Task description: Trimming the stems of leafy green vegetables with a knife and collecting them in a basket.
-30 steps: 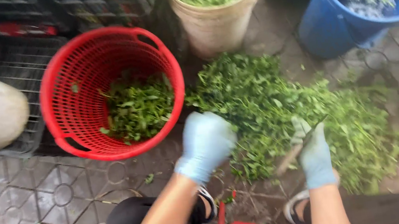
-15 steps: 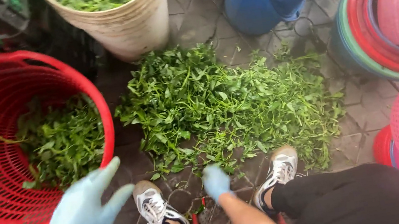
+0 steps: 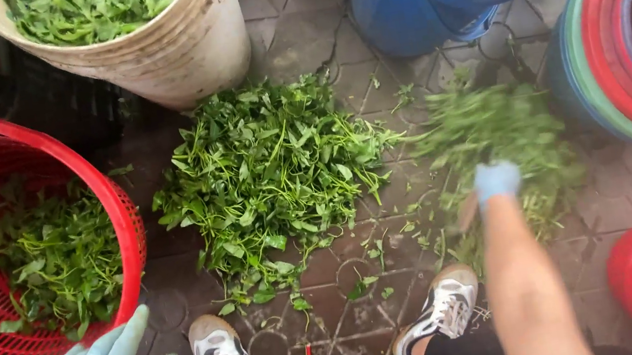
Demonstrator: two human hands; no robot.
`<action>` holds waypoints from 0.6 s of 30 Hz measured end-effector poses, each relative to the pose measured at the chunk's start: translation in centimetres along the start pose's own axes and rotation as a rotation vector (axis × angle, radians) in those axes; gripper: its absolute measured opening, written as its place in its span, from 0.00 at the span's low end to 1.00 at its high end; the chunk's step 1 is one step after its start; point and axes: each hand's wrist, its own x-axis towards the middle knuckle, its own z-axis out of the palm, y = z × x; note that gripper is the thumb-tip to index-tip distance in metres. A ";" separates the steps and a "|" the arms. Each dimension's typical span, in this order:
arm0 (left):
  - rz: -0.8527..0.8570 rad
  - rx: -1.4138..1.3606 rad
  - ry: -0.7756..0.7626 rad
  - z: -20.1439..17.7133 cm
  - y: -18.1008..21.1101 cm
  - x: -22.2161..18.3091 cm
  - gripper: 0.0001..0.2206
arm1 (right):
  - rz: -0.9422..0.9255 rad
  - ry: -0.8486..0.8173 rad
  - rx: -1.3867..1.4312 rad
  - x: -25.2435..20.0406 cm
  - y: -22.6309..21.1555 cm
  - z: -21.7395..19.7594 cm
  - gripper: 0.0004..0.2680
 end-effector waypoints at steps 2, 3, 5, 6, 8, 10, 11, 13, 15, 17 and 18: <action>0.067 -0.215 -0.168 -3.0 2.0 1.9 0.38 | -0.402 -0.548 -0.914 9.0 2.4 0.3 0.29; 0.067 -0.217 -0.166 -1.5 2.1 1.6 0.38 | -0.402 -0.546 -0.916 6.9 2.6 -6.6 0.29; 0.165 -0.271 -0.007 1.5 2.6 2.3 0.36 | -0.375 -1.005 -0.598 -0.1 -7.0 -14.0 0.16; 0.176 -0.275 0.003 1.9 3.1 2.2 0.36 | -0.370 -0.992 -0.595 -0.7 -8.7 -14.7 0.16; 0.107 -0.186 -0.170 3.0 3.9 1.7 0.39 | -0.549 -0.847 -0.653 -2.3 -11.7 -15.5 0.21; 0.167 -0.212 -0.131 5.0 3.9 0.9 0.40 | -0.336 -0.869 -0.458 -13.2 -20.7 -19.0 0.29; 0.218 -0.237 -0.091 6.1 3.8 0.2 0.41 | -0.131 -0.883 -0.261 -19.5 -25.2 -22.5 0.40; 0.225 -0.235 -0.103 4.9 4.7 -0.9 0.40 | -0.132 -0.820 -0.205 -23.7 -23.9 -16.6 0.28; 0.222 -0.226 -0.070 3.7 5.3 -0.6 0.40 | -0.169 -0.736 -0.123 -24.3 -21.9 -7.6 0.19; 0.231 -0.222 0.032 2.5 5.7 -1.0 0.37 | -0.110 -0.511 -0.063 -24.8 -15.0 2.8 0.06; 0.223 -0.218 0.035 0.9 6.0 -0.9 0.37 | -0.117 -0.515 -0.060 -26.5 -15.1 3.1 0.06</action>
